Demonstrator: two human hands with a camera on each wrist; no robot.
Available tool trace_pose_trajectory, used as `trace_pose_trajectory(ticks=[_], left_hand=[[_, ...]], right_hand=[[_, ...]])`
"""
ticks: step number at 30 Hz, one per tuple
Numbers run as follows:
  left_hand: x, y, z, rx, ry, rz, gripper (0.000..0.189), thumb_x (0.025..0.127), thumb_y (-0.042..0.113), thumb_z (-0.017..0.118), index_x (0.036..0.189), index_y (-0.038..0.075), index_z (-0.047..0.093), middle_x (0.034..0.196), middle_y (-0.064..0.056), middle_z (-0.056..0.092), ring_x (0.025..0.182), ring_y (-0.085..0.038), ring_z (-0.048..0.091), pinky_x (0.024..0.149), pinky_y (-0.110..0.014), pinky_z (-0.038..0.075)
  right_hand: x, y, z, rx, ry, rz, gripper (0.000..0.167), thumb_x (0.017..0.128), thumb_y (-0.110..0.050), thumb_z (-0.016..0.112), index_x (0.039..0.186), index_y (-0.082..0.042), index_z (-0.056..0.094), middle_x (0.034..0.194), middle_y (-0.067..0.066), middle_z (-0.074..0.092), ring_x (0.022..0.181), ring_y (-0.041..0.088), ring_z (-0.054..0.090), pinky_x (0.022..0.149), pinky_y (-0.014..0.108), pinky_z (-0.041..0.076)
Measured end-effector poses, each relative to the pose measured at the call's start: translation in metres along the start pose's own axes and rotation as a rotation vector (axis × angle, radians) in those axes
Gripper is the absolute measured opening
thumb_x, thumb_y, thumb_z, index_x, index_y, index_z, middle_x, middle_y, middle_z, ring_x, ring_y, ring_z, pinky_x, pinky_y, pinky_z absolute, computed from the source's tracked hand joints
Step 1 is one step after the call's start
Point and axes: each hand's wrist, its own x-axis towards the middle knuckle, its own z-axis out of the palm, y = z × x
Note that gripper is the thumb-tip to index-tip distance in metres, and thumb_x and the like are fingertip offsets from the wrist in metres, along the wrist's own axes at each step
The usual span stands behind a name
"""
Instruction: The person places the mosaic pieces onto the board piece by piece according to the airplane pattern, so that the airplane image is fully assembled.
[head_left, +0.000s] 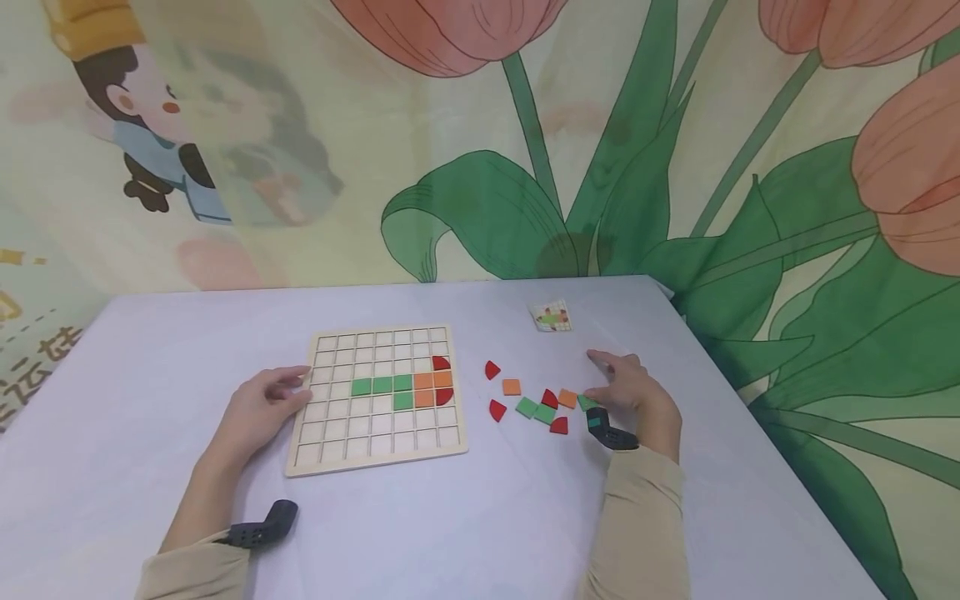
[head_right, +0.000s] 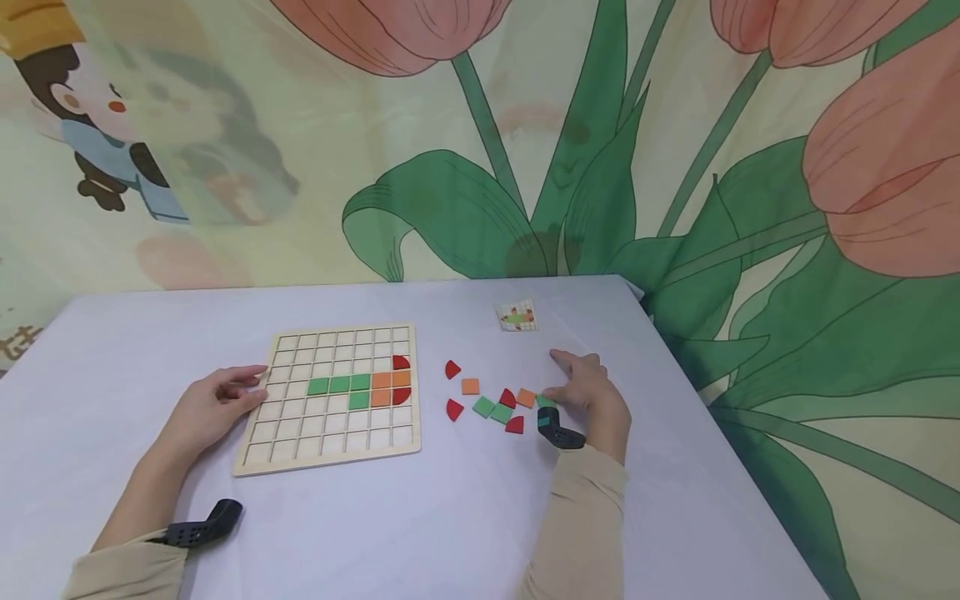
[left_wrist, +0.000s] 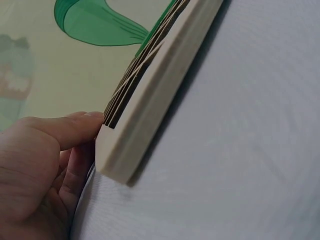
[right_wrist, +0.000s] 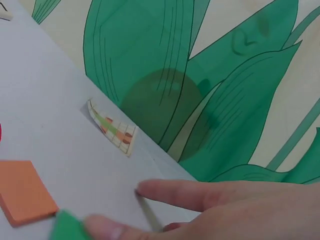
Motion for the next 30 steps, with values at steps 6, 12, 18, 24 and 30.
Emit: trace_pose_trajectory(ticks=[6, 12, 18, 24, 30], left_hand=[[-0.003, 0.001, -0.001, -0.012, 0.003, 0.007, 0.053, 0.093, 0.034, 0.059, 0.139, 0.01, 0.047, 0.13, -0.019, 0.054, 0.112, -0.032, 0.051, 0.087, -0.049, 0.043], [-0.003, 0.002, -0.001, -0.018, 0.007, 0.0, 0.051, 0.093, 0.031, 0.059, 0.138, 0.011, 0.048, 0.13, -0.019, 0.054, 0.112, -0.032, 0.051, 0.087, -0.049, 0.042], [-0.004, 0.002, 0.001, -0.014, 0.026, -0.012, 0.05, 0.092, 0.03, 0.061, 0.137, 0.012, 0.049, 0.129, -0.018, 0.055, 0.108, -0.029, 0.052, 0.083, -0.043, 0.042], [-0.003, 0.005, 0.002, -0.019, 0.037, -0.013, 0.049, 0.092, 0.028, 0.062, 0.136, 0.012, 0.051, 0.128, -0.017, 0.055, 0.108, -0.029, 0.053, 0.084, -0.042, 0.043], [-0.005, 0.006, 0.001, -0.026, 0.04, -0.004, 0.048, 0.092, 0.027, 0.062, 0.136, 0.011, 0.051, 0.128, -0.018, 0.055, 0.108, -0.03, 0.054, 0.085, -0.044, 0.043]], right_hand=[[0.019, 0.001, 0.013, 0.152, 0.189, 0.012, 0.053, 0.091, -0.026, 0.064, 0.14, -0.017, 0.046, 0.134, 0.021, 0.044, 0.124, 0.038, 0.04, 0.102, 0.056, 0.036], [0.029, 0.006, 0.022, 0.24, 0.255, -0.014, 0.04, 0.092, -0.033, 0.062, 0.129, -0.02, 0.056, 0.126, 0.012, 0.054, 0.12, 0.031, 0.045, 0.101, 0.051, 0.039], [0.023, 0.007, 0.016, 0.195, 0.162, -0.073, 0.047, 0.088, -0.028, 0.068, 0.132, -0.018, 0.055, 0.139, 0.017, 0.045, 0.13, 0.038, 0.037, 0.104, 0.056, 0.035], [0.029, 0.005, 0.021, 0.156, 0.205, -0.089, 0.036, 0.09, -0.023, 0.066, 0.124, -0.015, 0.062, 0.136, 0.017, 0.049, 0.128, 0.037, 0.04, 0.104, 0.054, 0.036], [0.032, -0.001, 0.025, 0.17, 0.263, -0.099, 0.034, 0.089, -0.02, 0.067, 0.123, -0.014, 0.062, 0.128, 0.015, 0.056, 0.118, 0.033, 0.047, 0.1, 0.05, 0.041]])
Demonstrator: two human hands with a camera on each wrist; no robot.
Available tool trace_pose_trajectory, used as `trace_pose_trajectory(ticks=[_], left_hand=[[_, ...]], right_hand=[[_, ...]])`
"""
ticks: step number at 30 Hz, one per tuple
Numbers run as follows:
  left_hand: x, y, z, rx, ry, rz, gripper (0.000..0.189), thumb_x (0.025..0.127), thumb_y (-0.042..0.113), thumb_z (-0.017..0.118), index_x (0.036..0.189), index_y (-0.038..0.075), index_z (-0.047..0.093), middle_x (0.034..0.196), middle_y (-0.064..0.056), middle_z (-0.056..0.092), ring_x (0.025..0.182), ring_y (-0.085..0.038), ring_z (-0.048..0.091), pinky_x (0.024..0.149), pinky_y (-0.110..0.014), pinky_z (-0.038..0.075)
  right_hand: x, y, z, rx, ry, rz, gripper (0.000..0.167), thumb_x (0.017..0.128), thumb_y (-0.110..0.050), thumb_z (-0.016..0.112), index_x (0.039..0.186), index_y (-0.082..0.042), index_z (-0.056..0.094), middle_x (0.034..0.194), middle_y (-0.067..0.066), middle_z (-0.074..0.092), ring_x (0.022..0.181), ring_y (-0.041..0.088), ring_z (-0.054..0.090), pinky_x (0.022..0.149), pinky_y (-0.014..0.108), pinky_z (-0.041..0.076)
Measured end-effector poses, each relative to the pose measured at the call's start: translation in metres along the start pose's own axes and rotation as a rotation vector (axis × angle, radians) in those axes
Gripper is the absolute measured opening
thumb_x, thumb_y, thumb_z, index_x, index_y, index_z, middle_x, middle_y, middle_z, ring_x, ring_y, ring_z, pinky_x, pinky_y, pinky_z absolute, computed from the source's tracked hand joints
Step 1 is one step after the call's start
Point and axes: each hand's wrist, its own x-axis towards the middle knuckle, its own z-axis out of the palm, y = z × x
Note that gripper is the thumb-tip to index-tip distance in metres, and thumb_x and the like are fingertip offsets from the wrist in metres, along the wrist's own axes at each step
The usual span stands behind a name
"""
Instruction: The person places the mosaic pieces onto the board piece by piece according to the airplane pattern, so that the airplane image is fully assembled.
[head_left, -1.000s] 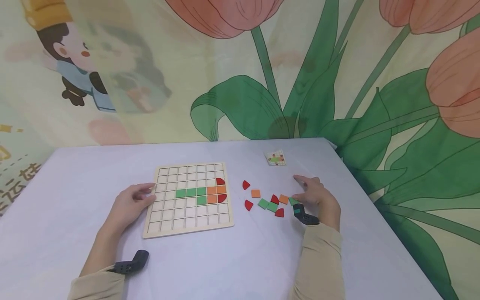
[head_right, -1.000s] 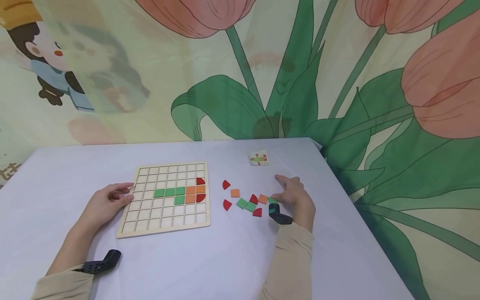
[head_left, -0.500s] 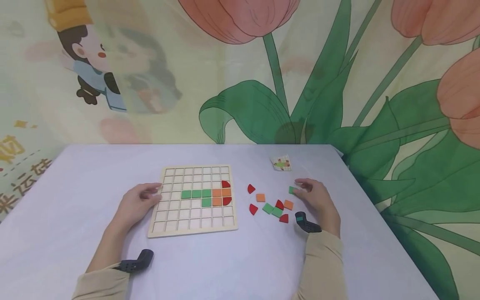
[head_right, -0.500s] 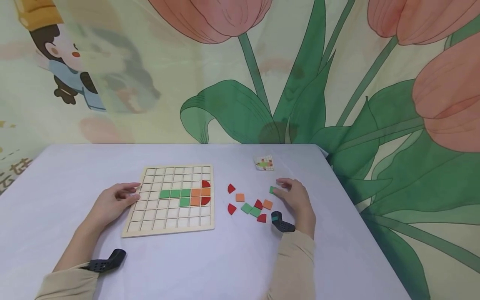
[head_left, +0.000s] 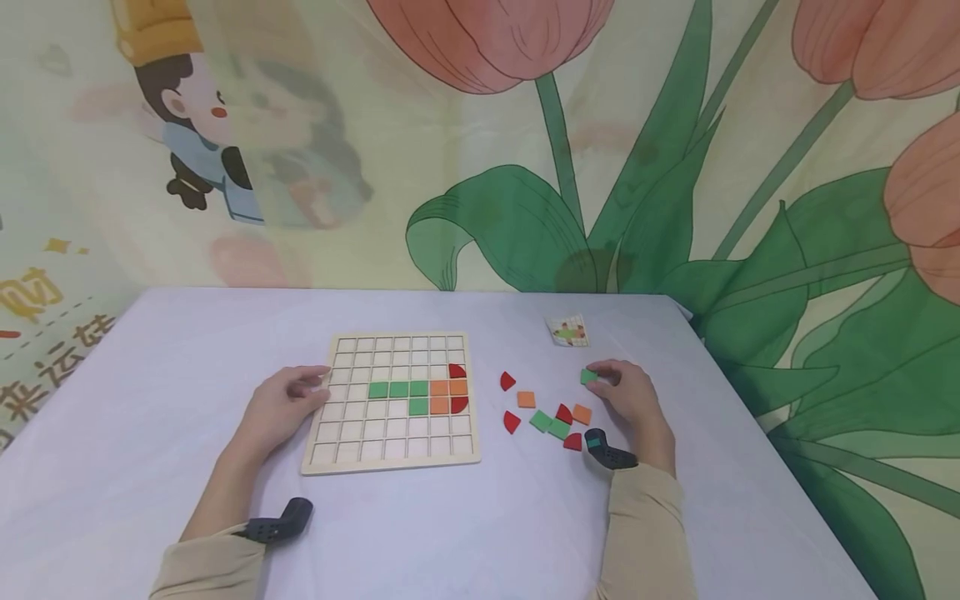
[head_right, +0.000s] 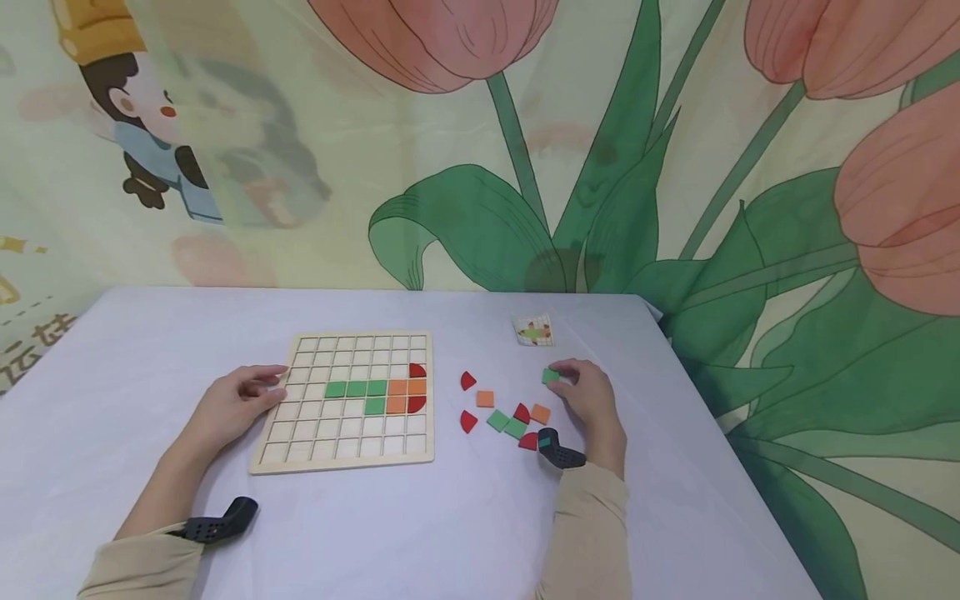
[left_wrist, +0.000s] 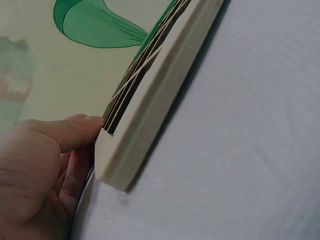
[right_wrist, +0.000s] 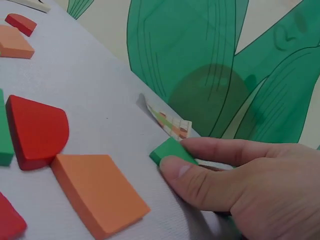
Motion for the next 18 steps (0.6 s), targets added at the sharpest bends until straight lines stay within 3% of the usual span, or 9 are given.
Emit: trace_pose_trajectory(ticks=[5, 12, 18], left_hand=[[0.0, 0.0, 0.001, -0.003, -0.001, -0.01, 0.048, 0.092, 0.029, 0.061, 0.136, 0.012, 0.05, 0.128, -0.018, 0.055, 0.109, -0.03, 0.053, 0.087, -0.046, 0.043], [0.0, 0.0, 0.003, -0.008, -0.003, -0.028, 0.049, 0.092, 0.028, 0.061, 0.137, 0.012, 0.05, 0.129, -0.017, 0.055, 0.111, -0.031, 0.053, 0.088, -0.047, 0.044], [0.002, 0.0, 0.003, -0.002, 0.003, -0.041, 0.049, 0.092, 0.028, 0.061, 0.137, 0.013, 0.05, 0.128, -0.016, 0.055, 0.111, -0.03, 0.053, 0.088, -0.046, 0.044]], right_hand=[[0.003, -0.001, 0.006, 0.041, 0.069, 0.01, 0.034, 0.089, -0.02, 0.067, 0.122, -0.016, 0.061, 0.117, 0.012, 0.06, 0.107, 0.028, 0.051, 0.094, 0.044, 0.044], [0.006, 0.001, 0.013, 0.095, 0.178, -0.03, 0.028, 0.088, -0.015, 0.068, 0.116, -0.015, 0.065, 0.111, 0.01, 0.065, 0.106, 0.026, 0.057, 0.096, 0.043, 0.044], [0.007, -0.001, 0.013, 0.126, 0.194, -0.012, 0.027, 0.09, -0.018, 0.066, 0.116, -0.016, 0.065, 0.112, 0.01, 0.065, 0.108, 0.026, 0.056, 0.098, 0.044, 0.044]])
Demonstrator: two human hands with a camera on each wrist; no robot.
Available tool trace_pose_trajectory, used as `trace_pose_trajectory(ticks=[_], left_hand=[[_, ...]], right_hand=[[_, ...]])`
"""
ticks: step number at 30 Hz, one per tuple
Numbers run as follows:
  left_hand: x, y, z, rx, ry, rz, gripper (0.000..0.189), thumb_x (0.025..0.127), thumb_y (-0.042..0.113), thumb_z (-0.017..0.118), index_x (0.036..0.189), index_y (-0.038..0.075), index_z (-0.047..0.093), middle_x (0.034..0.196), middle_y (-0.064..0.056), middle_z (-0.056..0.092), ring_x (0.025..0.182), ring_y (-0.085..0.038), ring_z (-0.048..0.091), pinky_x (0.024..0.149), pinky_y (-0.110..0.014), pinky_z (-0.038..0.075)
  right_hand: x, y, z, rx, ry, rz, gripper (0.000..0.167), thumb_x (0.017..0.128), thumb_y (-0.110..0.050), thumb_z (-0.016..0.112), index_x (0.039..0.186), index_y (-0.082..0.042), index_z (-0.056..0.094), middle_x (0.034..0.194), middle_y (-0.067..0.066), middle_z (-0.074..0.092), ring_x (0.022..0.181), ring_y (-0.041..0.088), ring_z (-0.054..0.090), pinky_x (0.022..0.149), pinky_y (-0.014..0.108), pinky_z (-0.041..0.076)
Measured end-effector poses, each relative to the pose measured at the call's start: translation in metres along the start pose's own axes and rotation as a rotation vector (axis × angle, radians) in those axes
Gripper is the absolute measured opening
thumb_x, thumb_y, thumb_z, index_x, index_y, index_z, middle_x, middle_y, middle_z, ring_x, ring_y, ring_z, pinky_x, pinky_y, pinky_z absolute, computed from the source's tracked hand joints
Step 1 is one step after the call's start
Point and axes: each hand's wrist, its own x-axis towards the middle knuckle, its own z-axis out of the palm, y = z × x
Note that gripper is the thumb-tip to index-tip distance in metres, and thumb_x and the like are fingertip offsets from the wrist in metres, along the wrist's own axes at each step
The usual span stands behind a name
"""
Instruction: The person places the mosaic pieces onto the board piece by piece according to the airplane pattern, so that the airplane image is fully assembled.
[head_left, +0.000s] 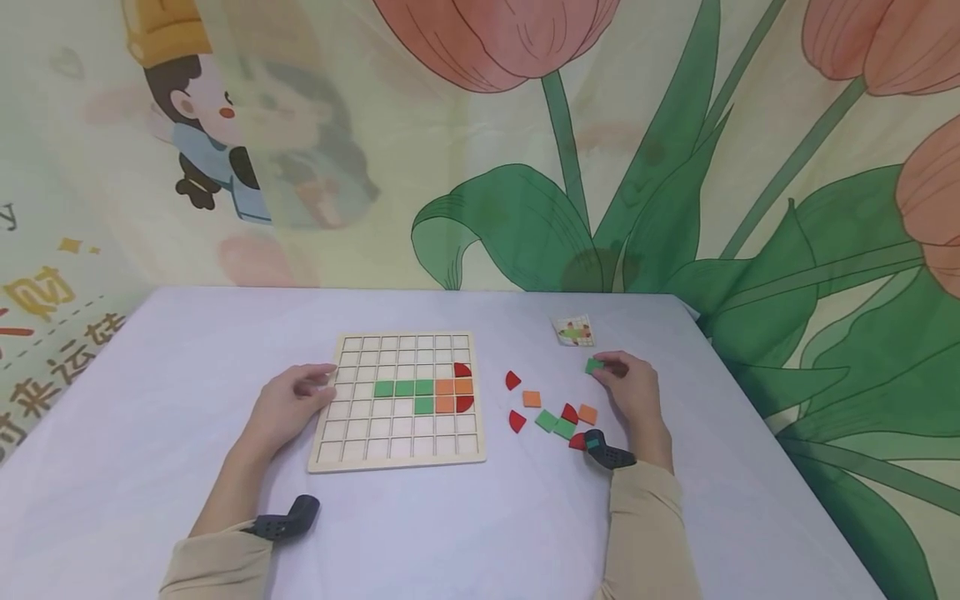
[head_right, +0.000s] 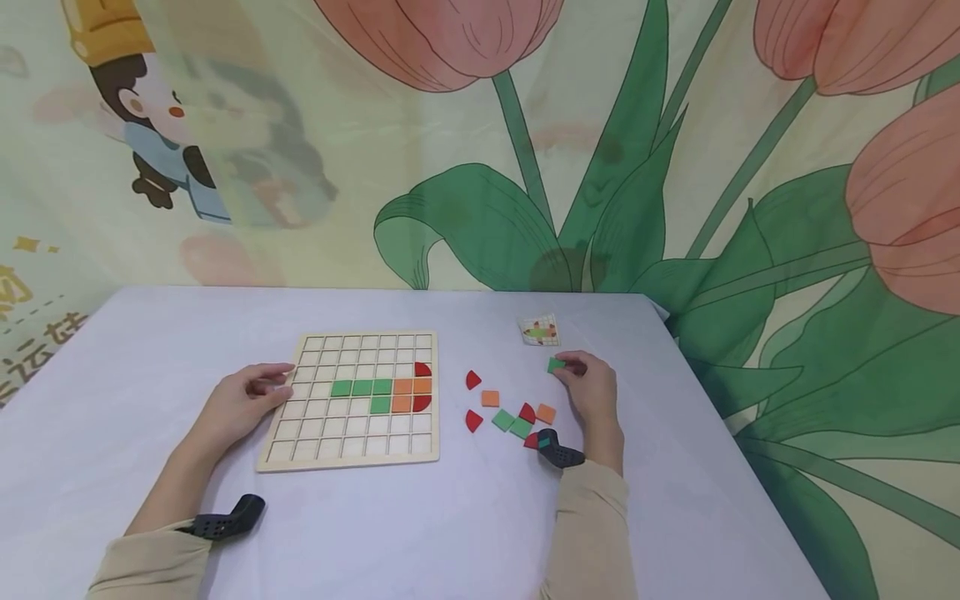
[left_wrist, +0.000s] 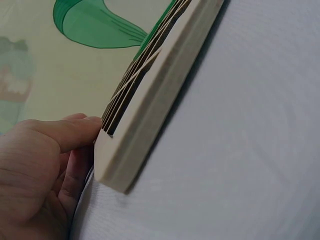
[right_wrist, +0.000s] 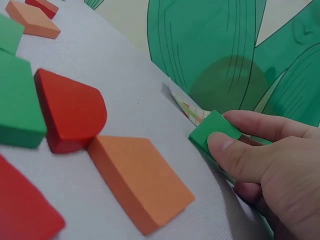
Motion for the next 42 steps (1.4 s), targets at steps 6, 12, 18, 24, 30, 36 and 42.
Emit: trace_pose_trajectory(ticks=[6, 12, 18, 24, 30, 36, 42], left_hand=[[0.001, 0.0, 0.001, -0.016, -0.006, -0.003, 0.05, 0.092, 0.028, 0.061, 0.137, 0.013, 0.049, 0.128, -0.016, 0.055, 0.112, -0.031, 0.053, 0.089, -0.047, 0.044], [0.0, -0.001, 0.001, -0.013, -0.007, 0.005, 0.05, 0.092, 0.028, 0.062, 0.137, 0.012, 0.049, 0.127, -0.017, 0.056, 0.11, -0.03, 0.054, 0.087, -0.046, 0.044], [0.001, -0.002, 0.002, -0.004, -0.012, -0.001, 0.05, 0.091, 0.029, 0.063, 0.137, 0.013, 0.05, 0.13, -0.016, 0.055, 0.107, -0.028, 0.053, 0.084, -0.042, 0.043], [0.002, -0.001, 0.001, 0.009, -0.007, -0.009, 0.05, 0.09, 0.029, 0.063, 0.136, 0.012, 0.051, 0.129, -0.016, 0.055, 0.103, -0.027, 0.054, 0.081, -0.039, 0.043], [0.001, -0.001, -0.001, 0.011, -0.012, -0.009, 0.05, 0.091, 0.03, 0.063, 0.136, 0.011, 0.051, 0.129, -0.016, 0.056, 0.107, -0.029, 0.054, 0.086, -0.044, 0.044], [0.002, -0.002, -0.002, 0.015, -0.007, 0.002, 0.051, 0.09, 0.031, 0.063, 0.135, 0.011, 0.052, 0.127, -0.016, 0.057, 0.106, -0.029, 0.055, 0.086, -0.045, 0.044], [0.002, -0.003, -0.003, 0.02, -0.003, 0.016, 0.049, 0.09, 0.029, 0.063, 0.134, 0.01, 0.052, 0.125, -0.016, 0.058, 0.104, -0.028, 0.055, 0.083, -0.042, 0.044]], right_hand=[[0.0, -0.004, -0.003, 0.053, 0.013, 0.004, 0.025, 0.091, -0.019, 0.065, 0.116, -0.015, 0.066, 0.118, 0.008, 0.064, 0.114, 0.026, 0.055, 0.1, 0.043, 0.043], [-0.001, -0.012, -0.001, 0.087, 0.019, -0.032, 0.025, 0.091, -0.017, 0.064, 0.116, -0.013, 0.067, 0.118, 0.009, 0.064, 0.112, 0.026, 0.056, 0.097, 0.041, 0.045], [-0.001, -0.022, 0.001, 0.112, -0.009, -0.01, 0.025, 0.093, -0.02, 0.062, 0.117, -0.017, 0.066, 0.122, 0.005, 0.062, 0.112, 0.024, 0.056, 0.096, 0.039, 0.046], [-0.002, -0.039, 0.001, 0.129, -0.059, -0.03, 0.029, 0.093, -0.021, 0.061, 0.121, -0.017, 0.063, 0.124, 0.007, 0.059, 0.113, 0.025, 0.054, 0.097, 0.04, 0.046], [-0.004, -0.055, 0.004, 0.154, -0.065, -0.085, 0.03, 0.092, -0.019, 0.063, 0.122, -0.014, 0.063, 0.122, 0.01, 0.061, 0.111, 0.027, 0.057, 0.093, 0.04, 0.049], [-0.003, -0.065, 0.018, 0.115, -0.041, -0.144, 0.028, 0.091, -0.024, 0.064, 0.119, -0.019, 0.065, 0.115, 0.005, 0.063, 0.102, 0.02, 0.061, 0.076, 0.035, 0.055], [-0.016, -0.088, 0.019, 0.15, -0.09, -0.187, 0.026, 0.091, -0.015, 0.064, 0.118, -0.013, 0.065, 0.114, 0.009, 0.064, 0.104, 0.025, 0.061, 0.087, 0.036, 0.053]])
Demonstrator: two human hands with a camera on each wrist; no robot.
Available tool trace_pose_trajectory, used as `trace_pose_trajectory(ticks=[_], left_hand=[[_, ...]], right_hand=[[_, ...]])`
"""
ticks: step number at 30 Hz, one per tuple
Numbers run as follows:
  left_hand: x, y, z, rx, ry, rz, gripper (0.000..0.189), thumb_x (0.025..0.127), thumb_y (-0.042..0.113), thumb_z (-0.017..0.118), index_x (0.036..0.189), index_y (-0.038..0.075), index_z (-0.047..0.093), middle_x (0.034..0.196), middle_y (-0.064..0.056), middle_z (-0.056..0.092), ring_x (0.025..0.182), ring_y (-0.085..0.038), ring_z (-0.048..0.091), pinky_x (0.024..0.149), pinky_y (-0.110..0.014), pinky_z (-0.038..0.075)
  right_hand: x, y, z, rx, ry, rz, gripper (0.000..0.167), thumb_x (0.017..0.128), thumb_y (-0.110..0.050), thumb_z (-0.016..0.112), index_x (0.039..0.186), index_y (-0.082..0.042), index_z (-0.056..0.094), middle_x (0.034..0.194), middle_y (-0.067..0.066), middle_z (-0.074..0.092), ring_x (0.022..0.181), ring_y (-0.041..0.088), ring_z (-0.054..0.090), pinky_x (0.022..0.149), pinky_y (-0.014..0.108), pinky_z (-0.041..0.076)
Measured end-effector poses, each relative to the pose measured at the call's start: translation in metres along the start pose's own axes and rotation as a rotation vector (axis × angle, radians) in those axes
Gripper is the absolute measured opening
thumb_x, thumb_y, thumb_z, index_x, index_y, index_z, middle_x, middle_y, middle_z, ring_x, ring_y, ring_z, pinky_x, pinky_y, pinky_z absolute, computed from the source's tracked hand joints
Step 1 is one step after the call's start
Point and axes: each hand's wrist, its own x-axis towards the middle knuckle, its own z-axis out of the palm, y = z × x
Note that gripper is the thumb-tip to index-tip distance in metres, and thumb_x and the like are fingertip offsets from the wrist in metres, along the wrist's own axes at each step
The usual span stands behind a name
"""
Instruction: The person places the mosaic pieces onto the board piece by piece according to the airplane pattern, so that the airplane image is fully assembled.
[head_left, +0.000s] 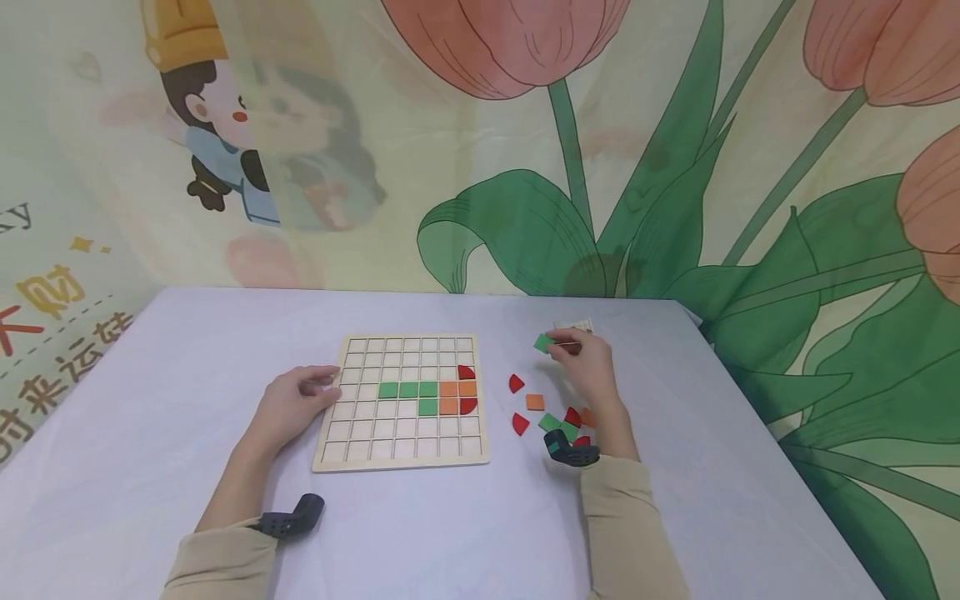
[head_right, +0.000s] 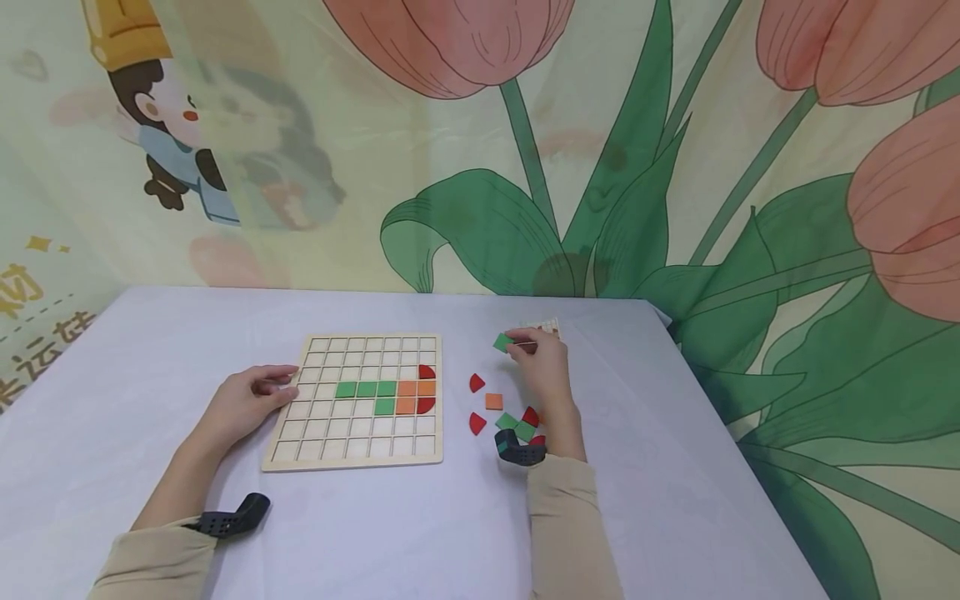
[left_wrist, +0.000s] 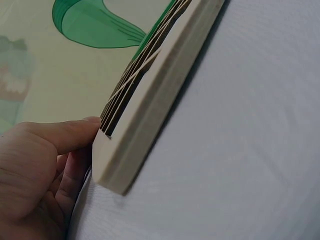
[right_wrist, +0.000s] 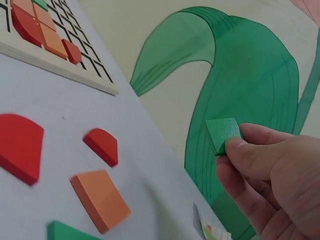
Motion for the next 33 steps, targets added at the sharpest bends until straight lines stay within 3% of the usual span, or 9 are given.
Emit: trace_pose_trajectory(ticks=[11, 17, 21, 33], left_hand=[[0.0, 0.002, -0.001, 0.0, 0.0, -0.02, 0.049, 0.09, 0.029, 0.064, 0.134, 0.01, 0.053, 0.125, -0.015, 0.058, 0.103, -0.028, 0.055, 0.083, -0.041, 0.044], [-0.001, 0.002, -0.001, 0.007, -0.002, -0.02, 0.049, 0.09, 0.03, 0.064, 0.134, 0.01, 0.053, 0.125, -0.016, 0.058, 0.102, -0.027, 0.055, 0.082, -0.041, 0.044], [-0.001, 0.003, -0.001, 0.01, -0.004, -0.017, 0.049, 0.09, 0.029, 0.063, 0.134, 0.01, 0.053, 0.125, -0.016, 0.059, 0.101, -0.027, 0.055, 0.08, -0.038, 0.043], [-0.001, 0.004, -0.001, 0.011, -0.003, -0.029, 0.05, 0.09, 0.031, 0.064, 0.134, 0.011, 0.053, 0.126, -0.015, 0.058, 0.104, -0.028, 0.054, 0.082, -0.04, 0.043]], right_hand=[[-0.001, -0.021, 0.023, -0.02, -0.024, -0.106, 0.024, 0.089, -0.014, 0.067, 0.113, -0.014, 0.068, 0.108, 0.006, 0.067, 0.099, 0.022, 0.064, 0.084, 0.034, 0.054], [-0.004, -0.029, 0.037, -0.026, -0.051, -0.096, 0.024, 0.089, -0.014, 0.067, 0.113, -0.016, 0.068, 0.11, 0.004, 0.066, 0.099, 0.02, 0.064, 0.076, 0.034, 0.056], [-0.005, -0.034, 0.043, -0.006, -0.066, -0.1, 0.023, 0.089, -0.015, 0.067, 0.112, -0.017, 0.069, 0.109, 0.003, 0.066, 0.098, 0.019, 0.064, 0.081, 0.031, 0.055], [-0.016, -0.054, 0.065, 0.015, -0.133, -0.158, 0.021, 0.088, -0.014, 0.068, 0.109, -0.017, 0.07, 0.105, 0.0, 0.067, 0.093, 0.013, 0.065, 0.081, 0.026, 0.054]])
